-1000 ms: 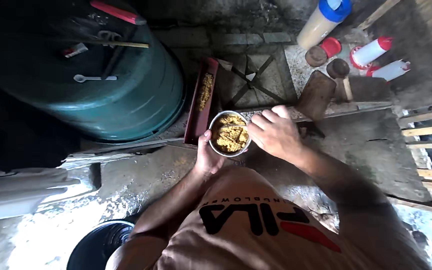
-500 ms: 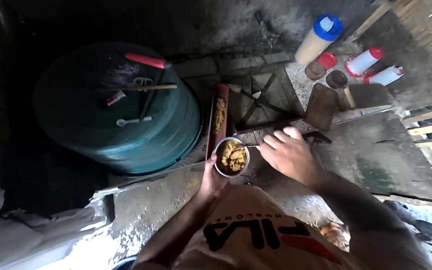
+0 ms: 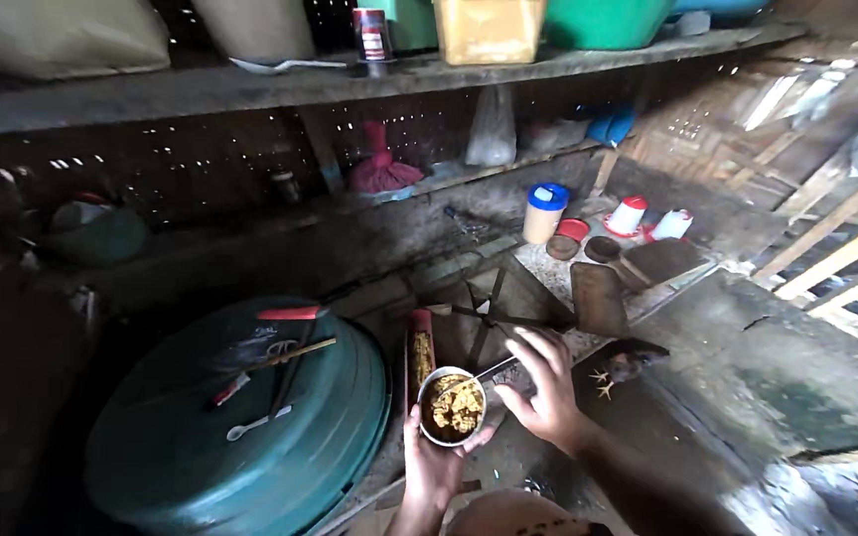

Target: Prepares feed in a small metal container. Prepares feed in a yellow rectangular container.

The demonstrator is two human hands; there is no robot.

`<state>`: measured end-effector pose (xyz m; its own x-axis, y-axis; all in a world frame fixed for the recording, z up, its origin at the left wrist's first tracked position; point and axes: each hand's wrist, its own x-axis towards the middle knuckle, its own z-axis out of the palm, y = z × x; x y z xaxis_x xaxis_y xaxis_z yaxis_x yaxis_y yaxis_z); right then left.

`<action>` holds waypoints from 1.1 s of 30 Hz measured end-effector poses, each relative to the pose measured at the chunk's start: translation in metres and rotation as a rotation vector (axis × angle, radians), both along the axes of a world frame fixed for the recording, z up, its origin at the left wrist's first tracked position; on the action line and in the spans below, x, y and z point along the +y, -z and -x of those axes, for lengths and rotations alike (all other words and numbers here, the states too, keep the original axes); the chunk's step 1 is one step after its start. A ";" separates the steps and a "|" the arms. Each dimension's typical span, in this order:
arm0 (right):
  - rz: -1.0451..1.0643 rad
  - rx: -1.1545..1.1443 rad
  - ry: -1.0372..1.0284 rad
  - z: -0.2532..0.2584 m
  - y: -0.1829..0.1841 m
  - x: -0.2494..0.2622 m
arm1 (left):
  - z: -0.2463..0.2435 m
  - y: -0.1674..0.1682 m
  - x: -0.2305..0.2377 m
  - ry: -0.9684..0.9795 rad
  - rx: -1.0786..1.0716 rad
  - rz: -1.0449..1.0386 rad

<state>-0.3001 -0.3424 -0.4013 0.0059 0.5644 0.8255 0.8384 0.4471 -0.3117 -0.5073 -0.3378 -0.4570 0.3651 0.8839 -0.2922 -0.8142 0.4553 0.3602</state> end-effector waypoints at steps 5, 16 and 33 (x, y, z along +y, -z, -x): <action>0.339 0.573 -0.425 -0.009 0.046 0.000 | -0.033 -0.027 0.008 -0.109 0.045 -0.051; 0.488 0.459 -0.767 -0.079 0.023 0.056 | -0.101 -0.029 0.034 -0.425 0.622 -0.753; 0.137 0.039 -0.882 -0.103 -0.226 0.190 | -0.108 -0.289 0.119 -0.796 1.178 -1.091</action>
